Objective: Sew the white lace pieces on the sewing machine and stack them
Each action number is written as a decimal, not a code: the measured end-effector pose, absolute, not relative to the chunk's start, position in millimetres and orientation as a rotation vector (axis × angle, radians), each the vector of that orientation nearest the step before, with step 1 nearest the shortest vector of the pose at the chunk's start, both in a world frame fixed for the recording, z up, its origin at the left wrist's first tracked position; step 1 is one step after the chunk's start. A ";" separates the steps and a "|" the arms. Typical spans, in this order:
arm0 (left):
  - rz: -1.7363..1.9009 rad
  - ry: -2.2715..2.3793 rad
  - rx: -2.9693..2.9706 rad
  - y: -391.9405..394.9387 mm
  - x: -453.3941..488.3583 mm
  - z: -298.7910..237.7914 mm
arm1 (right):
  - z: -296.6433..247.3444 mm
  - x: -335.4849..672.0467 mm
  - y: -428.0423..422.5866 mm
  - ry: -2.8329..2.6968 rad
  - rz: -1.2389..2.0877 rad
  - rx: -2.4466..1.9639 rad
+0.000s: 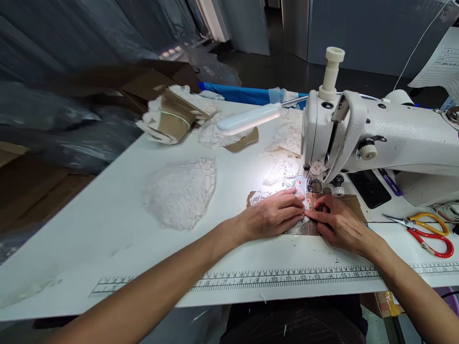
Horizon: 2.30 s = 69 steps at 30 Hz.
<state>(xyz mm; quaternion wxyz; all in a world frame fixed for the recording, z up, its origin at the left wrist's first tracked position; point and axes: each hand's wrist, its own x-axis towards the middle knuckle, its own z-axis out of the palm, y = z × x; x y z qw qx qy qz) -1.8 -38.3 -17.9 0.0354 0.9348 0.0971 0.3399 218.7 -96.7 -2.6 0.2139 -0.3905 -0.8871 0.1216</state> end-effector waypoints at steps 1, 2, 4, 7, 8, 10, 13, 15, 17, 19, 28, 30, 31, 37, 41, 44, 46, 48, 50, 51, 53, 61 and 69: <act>1.040 0.305 2.867 -38.8 -1.9 -17.2 | -4.0 219.4 -96.6 -2.462 0.327 -1.074; 1.041 0.314 2.863 -39.2 -1.9 -16.4 | -5.5 220.3 -96.3 -2.459 0.319 -1.063; 1.063 0.343 2.860 -39.2 -2.0 -15.0 | -8.2 221.7 -95.7 -2.445 0.317 -1.047; 1.066 0.392 2.897 -37.5 -2.2 -13.2 | -10.1 222.2 -95.1 -2.437 0.317 -1.032; 1.051 0.404 2.926 -36.8 -2.3 -12.8 | -10.2 221.9 -95.1 -2.440 0.309 -1.032; 1.001 0.425 3.001 -35.8 -2.6 -12.4 | -10.1 221.0 -95.3 -2.446 0.287 -1.039; 0.932 0.473 3.093 -35.5 -3.3 -12.9 | -10.4 219.5 -96.1 -2.453 0.263 -1.072; 0.898 0.502 3.116 -36.0 -3.6 -13.4 | -10.6 218.8 -96.7 -2.457 0.256 -1.091; 0.879 0.518 3.131 -36.6 -3.8 -13.4 | -10.7 218.4 -97.2 -2.461 0.259 -1.107; 0.865 0.529 3.147 -37.3 -3.8 -12.7 | -10.5 218.2 -97.5 -2.462 0.261 -1.111; 0.766 0.643 3.235 -44.5 -2.5 -8.9 | -4.3 213.2 -100.1 -2.528 0.178 -1.150; 0.714 0.666 3.279 -44.8 -2.9 -8.4 | -2.5 209.1 -101.3 -2.557 0.147 -1.194; 0.684 0.671 3.303 -44.1 -3.1 -7.9 | -1.9 206.8 -101.7 -2.568 0.135 -1.226; 0.503 0.645 3.419 -32.0 -0.3 -2.7 | -0.5 196.6 -102.3 -2.592 0.120 -1.409; 0.542 0.640 3.361 -28.9 1.2 -2.0 | 1.3 197.1 -101.5 -2.574 0.165 -1.431; 0.634 0.679 3.273 -30.0 -2.0 -4.8 | 1.7 203.3 -98.7 -2.560 0.199 -1.407; 0.665 0.721 3.208 -30.8 -4.9 -7.2 | 0.4 209.5 -95.5 -2.523 0.201 -1.399; 0.664 0.741 3.166 -31.1 -7.1 -9.1 | -1.6 215.1 -91.9 -2.500 0.158 -1.409; 0.660 0.748 3.153 -31.1 -8.1 -10.3 | -3.4 218.2 -88.9 -2.533 0.105 -1.421; 0.659 0.746 3.156 -31.0 -8.2 -10.8 | -3.8 218.6 -87.9 -2.561 0.090 -1.426; 0.670 0.741 3.162 -31.1 -7.8 -11.3 | -3.8 218.2 -87.2 -2.607 0.081 -1.435; 0.717 0.743 3.180 -32.1 -6.5 -11.7 | -2.5 215.2 -96.1 -2.553 0.129 -1.269; 0.721 0.746 3.207 -34.4 -4.1 -9.4 | -3.9 213.1 -96.6 -2.555 0.096 -1.285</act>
